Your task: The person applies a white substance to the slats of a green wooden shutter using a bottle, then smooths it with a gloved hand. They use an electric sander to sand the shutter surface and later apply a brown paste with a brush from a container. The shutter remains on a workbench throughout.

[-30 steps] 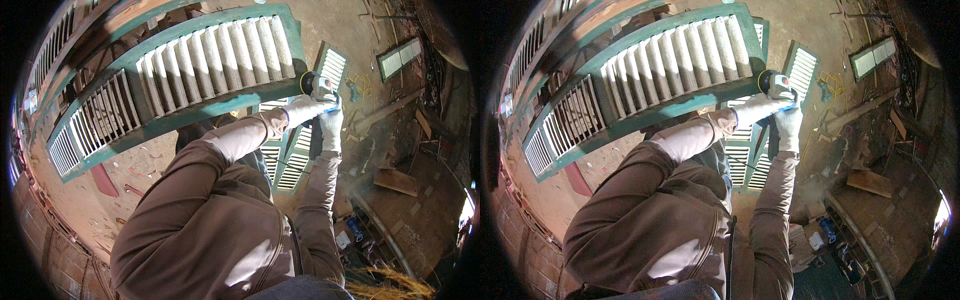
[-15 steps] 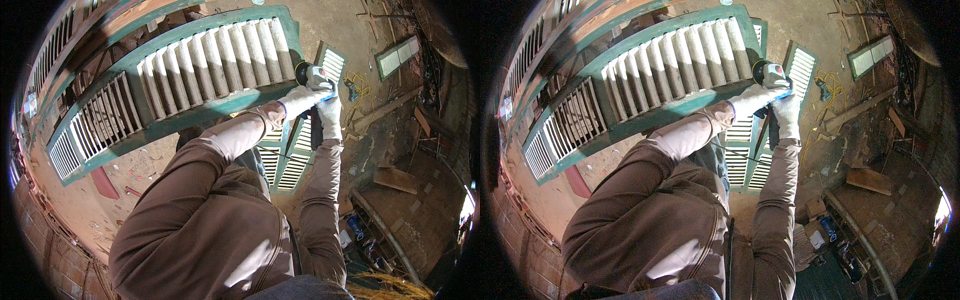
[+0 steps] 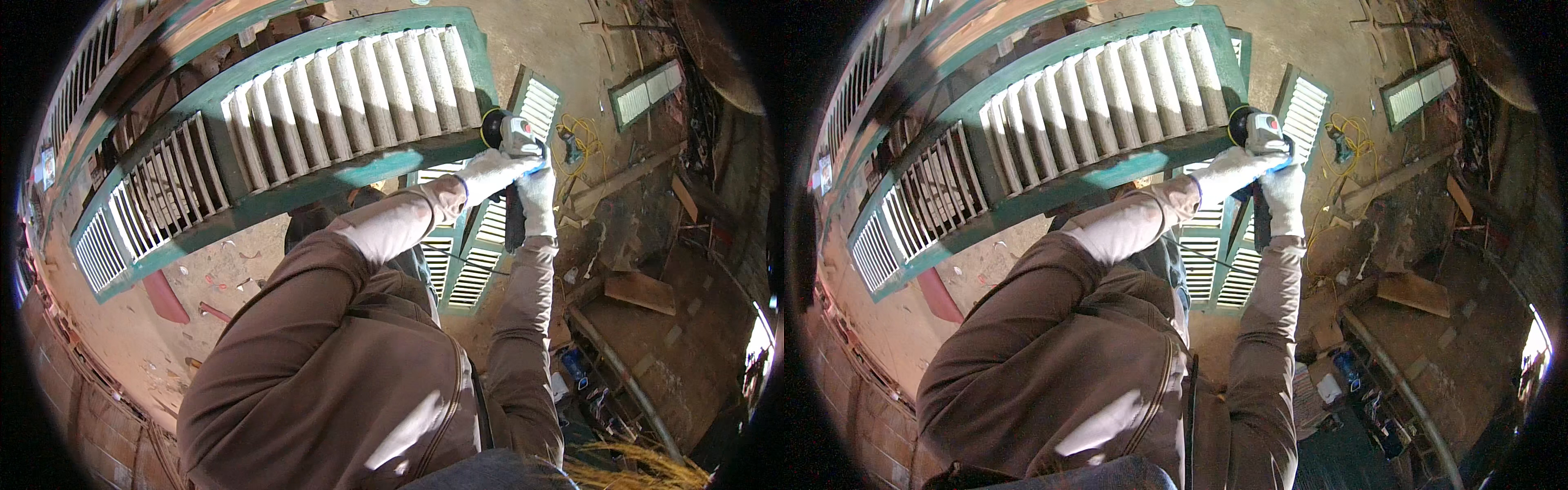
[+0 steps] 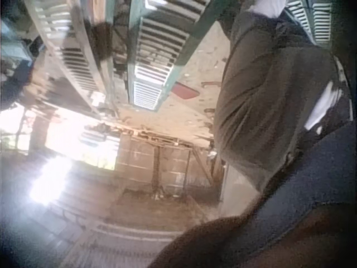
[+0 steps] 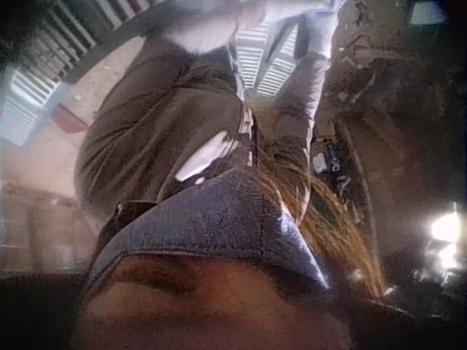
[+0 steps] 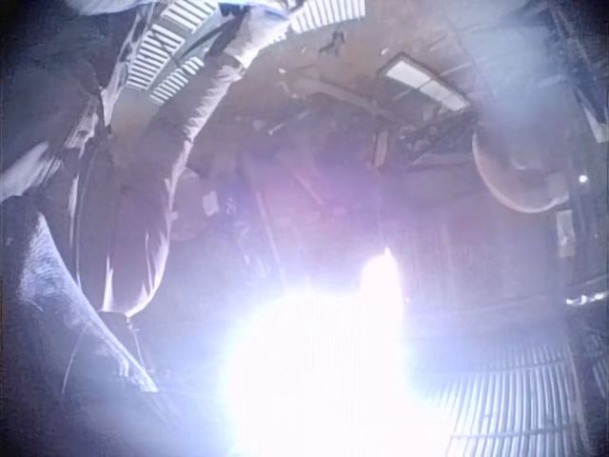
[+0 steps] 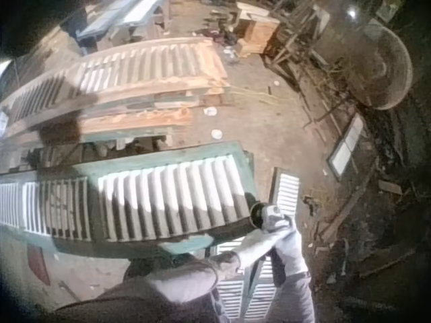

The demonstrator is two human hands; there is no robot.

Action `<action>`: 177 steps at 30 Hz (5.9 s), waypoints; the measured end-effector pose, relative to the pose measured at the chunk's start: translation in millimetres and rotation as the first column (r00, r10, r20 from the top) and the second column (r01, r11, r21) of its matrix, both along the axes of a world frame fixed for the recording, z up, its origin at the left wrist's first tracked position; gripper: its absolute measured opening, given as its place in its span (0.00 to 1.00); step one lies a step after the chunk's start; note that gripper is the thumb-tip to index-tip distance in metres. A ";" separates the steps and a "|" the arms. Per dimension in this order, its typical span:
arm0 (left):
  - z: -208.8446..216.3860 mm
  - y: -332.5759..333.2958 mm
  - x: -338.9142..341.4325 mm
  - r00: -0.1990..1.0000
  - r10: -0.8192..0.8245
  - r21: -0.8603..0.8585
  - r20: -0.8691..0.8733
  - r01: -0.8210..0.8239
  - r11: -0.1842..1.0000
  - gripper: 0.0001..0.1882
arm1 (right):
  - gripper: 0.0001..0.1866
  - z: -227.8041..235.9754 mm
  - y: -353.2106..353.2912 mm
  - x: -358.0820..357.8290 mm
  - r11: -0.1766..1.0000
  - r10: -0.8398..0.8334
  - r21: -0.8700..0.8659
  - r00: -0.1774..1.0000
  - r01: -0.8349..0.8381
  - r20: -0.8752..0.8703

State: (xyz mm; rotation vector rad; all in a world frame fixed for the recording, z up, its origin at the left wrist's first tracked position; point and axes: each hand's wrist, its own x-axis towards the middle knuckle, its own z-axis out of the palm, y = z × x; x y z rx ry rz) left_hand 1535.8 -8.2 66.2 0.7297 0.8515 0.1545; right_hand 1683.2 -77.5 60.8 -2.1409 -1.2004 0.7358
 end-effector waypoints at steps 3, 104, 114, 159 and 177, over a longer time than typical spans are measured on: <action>1.8 -16.4 -4.9 0.991 0.100 -0.031 0.094 -0.098 0.995 0.30 | 0.40 2.2 -15.7 -6.8 1.000 0.007 -0.001 0.999 -0.007 0.050; -52.3 177.0 -359.4 0.698 0.701 0.161 -0.148 -0.682 0.713 0.25 | 0.49 -47.4 315.9 -363.3 0.709 0.705 -0.098 0.702 -0.698 0.098; -13.8 147.2 -424.3 0.626 0.769 0.339 -0.132 -0.700 0.628 0.32 | 0.40 -14.2 298.7 -433.5 0.663 0.748 -0.120 0.658 -0.739 0.085; -35.8 153.2 -436.4 0.718 0.665 0.305 -0.205 -0.598 0.741 0.41 | 0.40 -23.5 300.5 -441.7 0.664 0.748 -0.159 0.651 -0.731 0.132; -38.5 147.8 -440.0 0.690 0.707 0.200 -0.155 -0.679 0.707 0.45 | 0.39 -16.7 265.9 -413.9 0.687 0.726 -0.146 0.682 -0.712 0.089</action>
